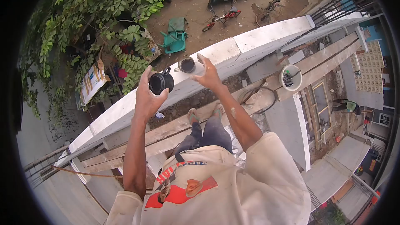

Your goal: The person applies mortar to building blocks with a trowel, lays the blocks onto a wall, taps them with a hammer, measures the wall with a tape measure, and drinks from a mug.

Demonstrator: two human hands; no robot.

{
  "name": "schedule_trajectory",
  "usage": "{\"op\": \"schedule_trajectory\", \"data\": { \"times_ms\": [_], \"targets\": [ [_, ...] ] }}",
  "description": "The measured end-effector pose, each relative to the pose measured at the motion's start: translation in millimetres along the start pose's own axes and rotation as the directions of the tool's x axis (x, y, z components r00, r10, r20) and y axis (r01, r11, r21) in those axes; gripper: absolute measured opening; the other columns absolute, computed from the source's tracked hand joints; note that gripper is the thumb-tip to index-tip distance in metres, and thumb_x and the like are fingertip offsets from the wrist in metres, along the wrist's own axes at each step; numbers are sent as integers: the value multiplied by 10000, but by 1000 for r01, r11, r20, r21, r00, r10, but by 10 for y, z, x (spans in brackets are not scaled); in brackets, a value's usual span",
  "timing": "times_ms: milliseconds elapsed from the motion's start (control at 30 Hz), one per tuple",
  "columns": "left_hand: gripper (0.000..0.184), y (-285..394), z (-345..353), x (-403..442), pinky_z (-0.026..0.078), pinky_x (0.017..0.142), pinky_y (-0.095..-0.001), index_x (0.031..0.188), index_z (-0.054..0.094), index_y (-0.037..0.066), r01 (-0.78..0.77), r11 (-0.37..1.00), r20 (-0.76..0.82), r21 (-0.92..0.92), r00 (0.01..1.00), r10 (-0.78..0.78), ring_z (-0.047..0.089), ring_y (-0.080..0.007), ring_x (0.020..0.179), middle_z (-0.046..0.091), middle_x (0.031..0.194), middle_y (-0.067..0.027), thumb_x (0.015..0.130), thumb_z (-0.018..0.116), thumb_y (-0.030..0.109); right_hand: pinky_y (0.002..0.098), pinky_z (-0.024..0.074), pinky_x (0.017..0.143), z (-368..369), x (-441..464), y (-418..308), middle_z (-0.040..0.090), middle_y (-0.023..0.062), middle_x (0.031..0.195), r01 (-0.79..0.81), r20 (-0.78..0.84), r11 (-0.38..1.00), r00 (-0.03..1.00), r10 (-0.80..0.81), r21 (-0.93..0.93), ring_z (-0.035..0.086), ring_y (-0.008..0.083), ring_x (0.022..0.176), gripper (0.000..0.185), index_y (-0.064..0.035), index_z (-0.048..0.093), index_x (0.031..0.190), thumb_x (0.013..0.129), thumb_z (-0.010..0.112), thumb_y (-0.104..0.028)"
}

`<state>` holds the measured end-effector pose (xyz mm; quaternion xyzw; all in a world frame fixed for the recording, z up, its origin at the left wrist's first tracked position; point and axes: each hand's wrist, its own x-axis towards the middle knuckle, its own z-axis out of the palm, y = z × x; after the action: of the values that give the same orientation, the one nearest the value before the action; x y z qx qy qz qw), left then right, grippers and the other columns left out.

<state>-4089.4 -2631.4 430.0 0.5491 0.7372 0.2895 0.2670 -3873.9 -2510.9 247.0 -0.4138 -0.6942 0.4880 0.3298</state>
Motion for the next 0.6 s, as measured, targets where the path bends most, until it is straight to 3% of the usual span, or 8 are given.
{"op": "schedule_trajectory", "data": {
  "times_ms": [33, 100, 167, 300, 433, 500, 600],
  "targets": [
    [970, 12, 101, 155, 449, 1140, -404, 1560, 350, -26, -53, 997, 5, 57, 999, 52, 599, -328, 1289, 592, 1389, -209, 746, 853, 135, 445, 443, 1161, -44, -153, -45, 533, 194, 1521, -59, -66, 995, 996, 64, 82, 552, 308, 1381, 1001, -25, 408, 1564, 731, 943, -177],
    [965, 95, 269, 446, 424, 1166, -411, 1552, 357, -39, -123, 983, 74, 133, 991, 114, 570, -368, 1316, 573, 1405, -236, 744, 851, 150, 469, 473, 1127, -196, -569, -39, 556, 192, 1489, -107, -121, 992, 986, 115, 69, 588, 308, 1331, 956, -19, 413, 1559, 771, 924, -198],
    [965, 120, 455, 677, 415, 1174, -416, 1549, 355, -47, -186, 967, 119, 172, 979, 167, 556, -380, 1328, 564, 1409, -248, 743, 848, 152, 429, 519, 1055, -369, -1073, -1, 584, 202, 1448, -285, -122, 949, 946, 301, 132, 632, 303, 1273, 925, -10, 415, 1550, 788, 900, -211],
    [956, 177, 702, 917, 407, 1181, -431, 1539, 355, -68, -269, 932, 254, 243, 945, 207, 537, -401, 1340, 555, 1404, -271, 743, 836, 150, 394, 566, 937, -601, -2363, 516, 674, 203, 1310, -433, -197, 901, 881, 431, 34, 708, 268, 1093, 855, 15, 479, 1493, 798, 892, -264],
    [988, 144, 879, 1003, 398, 1187, -459, 1565, 312, -56, -345, 896, 345, 278, 907, 242, 499, -431, 1349, 515, 1426, -275, 750, 828, 155, 402, 580, 890, -723, -3669, 791, 727, 199, 1198, -659, -324, 749, 696, 641, 67, 734, 292, 1009, 776, 40, 549, 1417, 810, 882, -312],
    [966, 115, 939, 1026, 403, 1180, -462, 1551, 333, -57, -340, 880, 363, 333, 907, 214, 504, -436, 1340, 520, 1414, -277, 744, 827, 138, 412, 581, 883, -704, -4129, 646, 737, 214, 1166, -779, -360, 613, 538, 763, 134, 736, 304, 1015, 757, 51, 590, 1379, 817, 869, -372],
    [913, 34, 1052, 1089, 412, 1166, -473, 1514, 385, -66, -402, 849, 395, 343, 882, 258, 512, -440, 1325, 523, 1406, -275, 736, 828, 113, 388, 591, 887, -407, -4824, 767, 735, 194, 1215, -833, -276, 485, 417, 866, 267, 730, 257, 1068, 720, 51, 609, 1379, 861, 830, -397]
  ]
}}
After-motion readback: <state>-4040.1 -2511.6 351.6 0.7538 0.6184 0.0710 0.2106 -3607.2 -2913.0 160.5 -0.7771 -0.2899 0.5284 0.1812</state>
